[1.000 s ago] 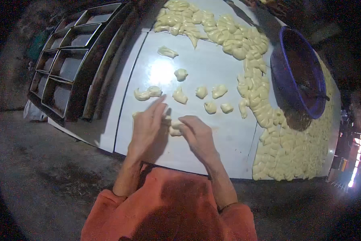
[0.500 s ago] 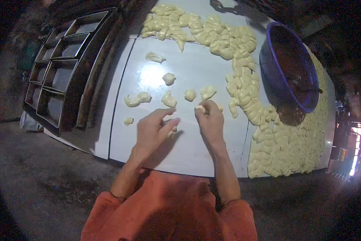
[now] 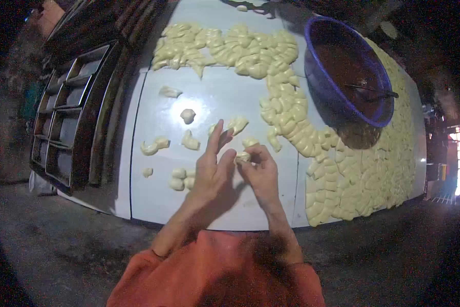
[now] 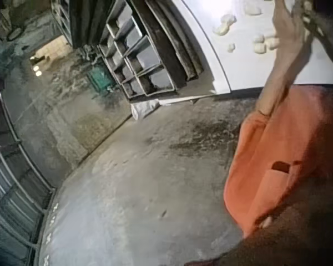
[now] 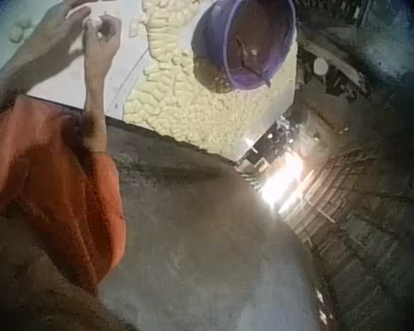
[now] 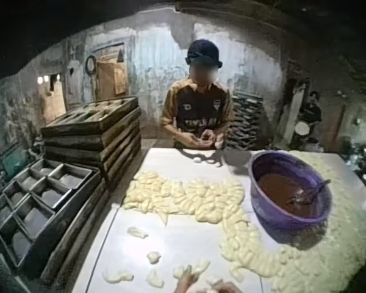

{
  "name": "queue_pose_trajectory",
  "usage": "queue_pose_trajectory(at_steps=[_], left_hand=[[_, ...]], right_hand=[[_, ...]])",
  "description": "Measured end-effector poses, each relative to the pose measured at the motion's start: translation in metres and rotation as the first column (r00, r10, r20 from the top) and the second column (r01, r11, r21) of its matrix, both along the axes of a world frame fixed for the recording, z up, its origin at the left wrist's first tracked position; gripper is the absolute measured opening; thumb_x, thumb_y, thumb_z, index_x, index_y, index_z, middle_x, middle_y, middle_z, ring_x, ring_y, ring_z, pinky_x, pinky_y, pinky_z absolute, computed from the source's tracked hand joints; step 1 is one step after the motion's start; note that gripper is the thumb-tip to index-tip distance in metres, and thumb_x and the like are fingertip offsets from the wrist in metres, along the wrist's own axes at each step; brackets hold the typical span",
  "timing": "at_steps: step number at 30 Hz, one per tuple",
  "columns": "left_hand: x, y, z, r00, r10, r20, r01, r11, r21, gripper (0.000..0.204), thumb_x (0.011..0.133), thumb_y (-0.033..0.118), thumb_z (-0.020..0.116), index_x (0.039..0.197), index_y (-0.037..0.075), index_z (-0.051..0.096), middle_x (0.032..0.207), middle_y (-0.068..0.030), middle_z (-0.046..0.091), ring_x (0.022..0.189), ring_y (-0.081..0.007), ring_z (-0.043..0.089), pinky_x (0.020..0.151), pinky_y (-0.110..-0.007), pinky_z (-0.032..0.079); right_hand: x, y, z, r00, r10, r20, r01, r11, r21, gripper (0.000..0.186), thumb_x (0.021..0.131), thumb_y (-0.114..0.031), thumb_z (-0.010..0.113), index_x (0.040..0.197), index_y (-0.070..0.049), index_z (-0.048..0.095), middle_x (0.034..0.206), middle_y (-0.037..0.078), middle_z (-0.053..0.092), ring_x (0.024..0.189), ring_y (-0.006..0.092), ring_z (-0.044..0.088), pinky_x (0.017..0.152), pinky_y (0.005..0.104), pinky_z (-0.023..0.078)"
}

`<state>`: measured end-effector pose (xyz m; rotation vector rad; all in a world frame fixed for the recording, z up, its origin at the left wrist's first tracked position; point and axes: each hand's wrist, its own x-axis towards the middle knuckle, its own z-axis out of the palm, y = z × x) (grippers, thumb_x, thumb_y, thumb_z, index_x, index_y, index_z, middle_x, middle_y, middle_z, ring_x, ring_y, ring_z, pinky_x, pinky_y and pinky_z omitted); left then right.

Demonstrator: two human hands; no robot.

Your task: The person shapes portions of dough by hand, filling them from a bowl and placing the shaped dough into metal baking trays.

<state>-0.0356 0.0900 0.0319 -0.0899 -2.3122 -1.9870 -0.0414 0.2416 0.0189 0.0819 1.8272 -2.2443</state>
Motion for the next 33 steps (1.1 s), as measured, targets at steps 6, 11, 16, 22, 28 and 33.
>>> queue_pose_trajectory(at_steps=[6,11,16,22,28,33], left_hand=[[-0.018,0.081,-0.032,0.962,0.106,-0.254,-0.015,0.942,0.335,0.096,0.091,0.056,0.069,0.152,-0.007,0.032,0.127,-0.0269,0.065,0.112,-0.0275,0.066,0.094,-0.033,0.052],[-0.019,0.132,-0.038,0.996,-0.026,-0.09,0.074,0.807,0.586,0.09,0.093,0.033,0.075,0.158,0.0,0.022,0.129,-0.0162,0.063,0.112,-0.0221,0.064,0.096,-0.036,0.054],[-0.025,0.132,-0.031,0.951,-0.245,0.191,0.069,0.766,0.639,0.065,0.096,0.004,0.066,0.154,0.003,0.036,0.139,-0.0232,0.057,0.111,-0.024,0.067,0.096,-0.035,0.055],[-0.036,0.1,-0.027,0.928,-0.231,0.291,0.134,0.939,0.317,0.04,0.1,0.015,0.064,0.137,-0.001,0.058,0.123,-0.0182,0.069,0.108,-0.0209,0.069,0.09,-0.032,0.056],[-0.025,0.091,-0.038,0.89,-0.282,0.36,0.091,0.881,0.465,0.037,0.101,0.018,0.064,0.133,-0.001,0.061,0.114,-0.012,0.072,0.096,-0.015,0.071,0.078,-0.027,0.055],[-0.026,0.092,-0.044,0.887,-0.249,0.39,0.175,0.961,0.216,0.035,0.101,0.018,0.063,0.132,0.001,0.063,0.107,-0.0091,0.075,0.095,-0.0129,0.07,0.076,-0.026,0.054]], right_hand=[[-0.008,0.022,0.03,0.98,-0.057,0.189,0.153,0.822,-0.548,0.022,0.094,-0.006,0.066,0.113,-0.003,0.057,0.101,0.005,0.064,0.092,0.0115,0.065,0.084,0.025,0.054],[-0.041,0.071,0.024,0.991,-0.071,0.111,0.123,0.798,-0.59,0.023,0.097,-0.012,0.062,0.118,-0.003,0.055,0.101,0.006,0.064,0.092,0.0134,0.065,0.081,0.0266,0.053],[-0.137,0.163,0.084,0.899,-0.321,-0.298,0.264,0.94,-0.216,0.019,0.097,-0.01,0.063,0.114,-0.006,0.056,0.098,0.002,0.063,0.083,0.0103,0.062,0.072,0.0248,0.051],[-0.254,0.252,0.087,0.985,0.006,-0.173,0.113,0.739,0.664,0.026,0.096,-0.025,0.062,0.11,-0.003,0.061,0.089,0.006,0.067,0.075,0.0137,0.061,0.068,0.0319,0.05],[-0.288,0.268,0.029,0.843,0.513,0.164,-0.322,0.235,0.917,0.023,0.091,-0.021,0.063,0.103,-0.002,0.069,0.095,0.01,0.071,0.084,0.021,0.065,0.077,0.0375,0.051],[-0.256,0.246,0.086,0.974,0.211,0.077,-0.225,0.927,0.299,0.02,0.095,-0.023,0.069,0.104,-0.006,0.061,0.086,0.002,0.064,0.072,0.0099,0.062,0.064,0.0251,0.052]])
